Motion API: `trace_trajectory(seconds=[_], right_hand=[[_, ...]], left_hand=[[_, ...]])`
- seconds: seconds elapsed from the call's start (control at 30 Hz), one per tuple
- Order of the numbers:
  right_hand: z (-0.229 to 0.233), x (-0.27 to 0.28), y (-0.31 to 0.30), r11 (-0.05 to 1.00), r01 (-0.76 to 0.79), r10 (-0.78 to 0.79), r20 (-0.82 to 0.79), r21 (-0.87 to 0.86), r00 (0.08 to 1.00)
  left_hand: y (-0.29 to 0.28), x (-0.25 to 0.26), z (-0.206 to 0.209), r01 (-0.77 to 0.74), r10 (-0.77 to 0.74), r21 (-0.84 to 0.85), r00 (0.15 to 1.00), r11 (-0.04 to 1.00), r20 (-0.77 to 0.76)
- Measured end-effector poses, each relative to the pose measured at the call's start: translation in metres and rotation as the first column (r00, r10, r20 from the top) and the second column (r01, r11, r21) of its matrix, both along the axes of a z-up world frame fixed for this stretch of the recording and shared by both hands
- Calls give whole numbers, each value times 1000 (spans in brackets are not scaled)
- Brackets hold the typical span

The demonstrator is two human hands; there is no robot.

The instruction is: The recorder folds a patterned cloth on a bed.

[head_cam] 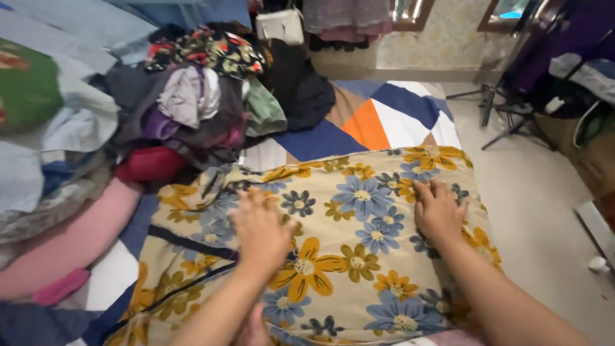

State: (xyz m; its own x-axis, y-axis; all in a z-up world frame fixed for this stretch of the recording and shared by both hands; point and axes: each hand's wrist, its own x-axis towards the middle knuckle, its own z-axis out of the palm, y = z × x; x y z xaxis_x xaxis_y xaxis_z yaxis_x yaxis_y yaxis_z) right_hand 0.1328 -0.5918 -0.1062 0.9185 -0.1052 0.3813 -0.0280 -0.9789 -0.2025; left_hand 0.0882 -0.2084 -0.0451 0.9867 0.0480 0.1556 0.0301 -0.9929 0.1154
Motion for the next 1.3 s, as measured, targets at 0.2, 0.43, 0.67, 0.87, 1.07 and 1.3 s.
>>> trace_trajectory(seconds=[0.2, 0.43, 0.67, 0.87, 1.07, 1.3], right_hand=[[25, -56, 73, 878, -477, 478, -164, 46, 863], [6, -36, -27, 997, -76, 75, -518, 20, 852], [-63, -44, -288, 770, 530, -143, -714, 354, 685], [56, -98, -211, 553, 670, -74, -772, 495, 631], [66, -108, -34, 970, -216, 214, -808, 110, 550], [49, -147, 68, 746, -654, 472, -793, 127, 384]], left_hand=[[-9, -10, -11, 2, -46, -116, 927, 993, -373], [21, -25, -18, 78, -115, -108, 914, 991, -389], [111, -30, -42, -72, -339, -550, 719, 832, -607], [211, -94, -7, 37, -192, -469, 938, 882, -287], [209, -129, 4, -387, 301, 6, 708, 922, -639], [233, -129, -7, -528, 434, 54, 631, 848, -643]])
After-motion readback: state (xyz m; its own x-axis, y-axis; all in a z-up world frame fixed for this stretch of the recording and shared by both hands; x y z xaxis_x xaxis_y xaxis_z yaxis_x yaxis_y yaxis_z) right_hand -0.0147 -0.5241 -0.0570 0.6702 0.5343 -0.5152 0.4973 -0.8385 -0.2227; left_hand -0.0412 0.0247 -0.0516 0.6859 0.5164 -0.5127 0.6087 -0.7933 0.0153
